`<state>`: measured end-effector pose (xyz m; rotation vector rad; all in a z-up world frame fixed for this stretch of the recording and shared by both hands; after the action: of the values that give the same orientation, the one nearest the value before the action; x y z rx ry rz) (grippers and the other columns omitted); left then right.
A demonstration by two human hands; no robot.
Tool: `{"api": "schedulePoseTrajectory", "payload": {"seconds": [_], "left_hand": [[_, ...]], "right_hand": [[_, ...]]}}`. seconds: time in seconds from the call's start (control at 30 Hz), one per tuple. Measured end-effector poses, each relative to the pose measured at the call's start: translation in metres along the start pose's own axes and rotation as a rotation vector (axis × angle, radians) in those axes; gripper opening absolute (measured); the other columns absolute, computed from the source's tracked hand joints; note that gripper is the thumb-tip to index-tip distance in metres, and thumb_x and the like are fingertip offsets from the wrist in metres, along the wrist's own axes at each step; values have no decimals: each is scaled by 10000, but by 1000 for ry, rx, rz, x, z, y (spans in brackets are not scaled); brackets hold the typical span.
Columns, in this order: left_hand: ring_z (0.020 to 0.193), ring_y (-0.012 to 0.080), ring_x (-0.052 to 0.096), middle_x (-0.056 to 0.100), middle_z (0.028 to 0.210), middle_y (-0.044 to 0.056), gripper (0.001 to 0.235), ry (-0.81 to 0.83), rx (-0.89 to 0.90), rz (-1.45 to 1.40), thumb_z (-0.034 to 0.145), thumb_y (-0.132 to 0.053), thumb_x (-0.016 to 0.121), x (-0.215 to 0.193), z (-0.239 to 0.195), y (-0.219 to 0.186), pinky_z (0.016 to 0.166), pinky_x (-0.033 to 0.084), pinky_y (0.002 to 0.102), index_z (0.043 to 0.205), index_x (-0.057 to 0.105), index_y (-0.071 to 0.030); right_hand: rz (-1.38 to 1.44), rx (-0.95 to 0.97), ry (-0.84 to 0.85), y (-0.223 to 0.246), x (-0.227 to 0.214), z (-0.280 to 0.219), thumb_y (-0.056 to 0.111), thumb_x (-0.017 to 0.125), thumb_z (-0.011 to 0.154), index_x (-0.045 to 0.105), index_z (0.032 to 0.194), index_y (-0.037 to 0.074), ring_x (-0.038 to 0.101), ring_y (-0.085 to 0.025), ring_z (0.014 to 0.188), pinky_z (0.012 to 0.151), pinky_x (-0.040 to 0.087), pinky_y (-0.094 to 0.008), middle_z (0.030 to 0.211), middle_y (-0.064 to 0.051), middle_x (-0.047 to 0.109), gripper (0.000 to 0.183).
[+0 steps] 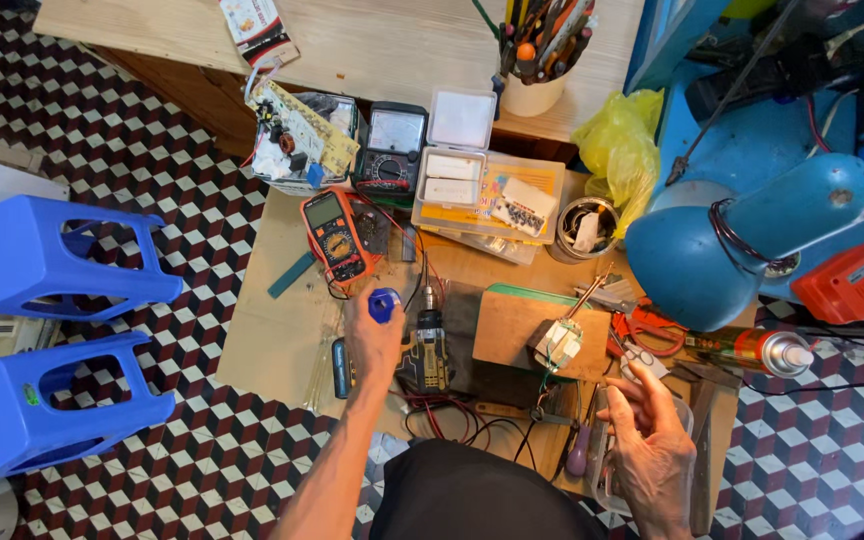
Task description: The person works on a small white electrical component on a cluttered workbench. They use a screwdriver to adjust internal parts, then use a heat gun to apply heat to the component while holding wires in place. The person repeatedly handles the component and wires throughout the clip.
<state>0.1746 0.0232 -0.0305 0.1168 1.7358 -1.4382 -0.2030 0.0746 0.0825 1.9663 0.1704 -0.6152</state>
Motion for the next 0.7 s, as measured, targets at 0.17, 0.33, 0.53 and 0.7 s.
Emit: {"api": "schedulePoseTrajectory", "payload": {"seconds": [0.17, 0.33, 0.53, 0.7], "left_hand": [[1060, 354, 674, 659, 1205, 156, 515, 270, 187, -23, 785, -146, 803, 38, -1, 5, 871, 555, 429, 1262, 623, -68], [1118, 405, 642, 651, 1262, 172, 523, 453, 286, -36, 780, -81, 772, 110, -1, -4, 890, 545, 438, 1281, 620, -72], [1246, 433, 539, 613, 1319, 218, 592, 524, 498, 272, 778, -101, 780, 148, 1, 8, 1054, 429, 510, 1333, 579, -49], [1309, 412, 511, 593, 1395, 237, 583, 449, 579, 278, 807, -82, 720, 115, -2, -17, 1082, 432, 471, 1361, 561, 11]], "right_hand": [[13, 87, 28, -24, 3, -4, 139, 633, 957, 562, 1440, 80, 718, -160, 862, 771, 586, -295, 1133, -92, 737, 492], [44, 84, 53, -36, 8, -9, 169, 646, 950, 584, 1396, 59, 712, -133, 844, 750, 594, -276, 1107, -74, 734, 463], [67, 199, 26, -55, 7, -16, 178, 658, 939, 619, 1362, 65, 685, -121, 770, 690, 569, -276, 1034, -60, 749, 439], [146, 259, 17, -69, 12, -19, 179, 661, 934, 640, 1330, 56, 671, -122, 742, 655, 573, -279, 1036, -53, 752, 415]]}}
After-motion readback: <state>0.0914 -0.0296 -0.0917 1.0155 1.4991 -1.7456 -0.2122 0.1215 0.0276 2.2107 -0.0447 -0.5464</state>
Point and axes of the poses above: each hand's wrist, its own z-axis towards the middle knuckle, its own x-axis out of the palm, y = z × x, the point moved 7 cm from there along z, towards the middle knuckle
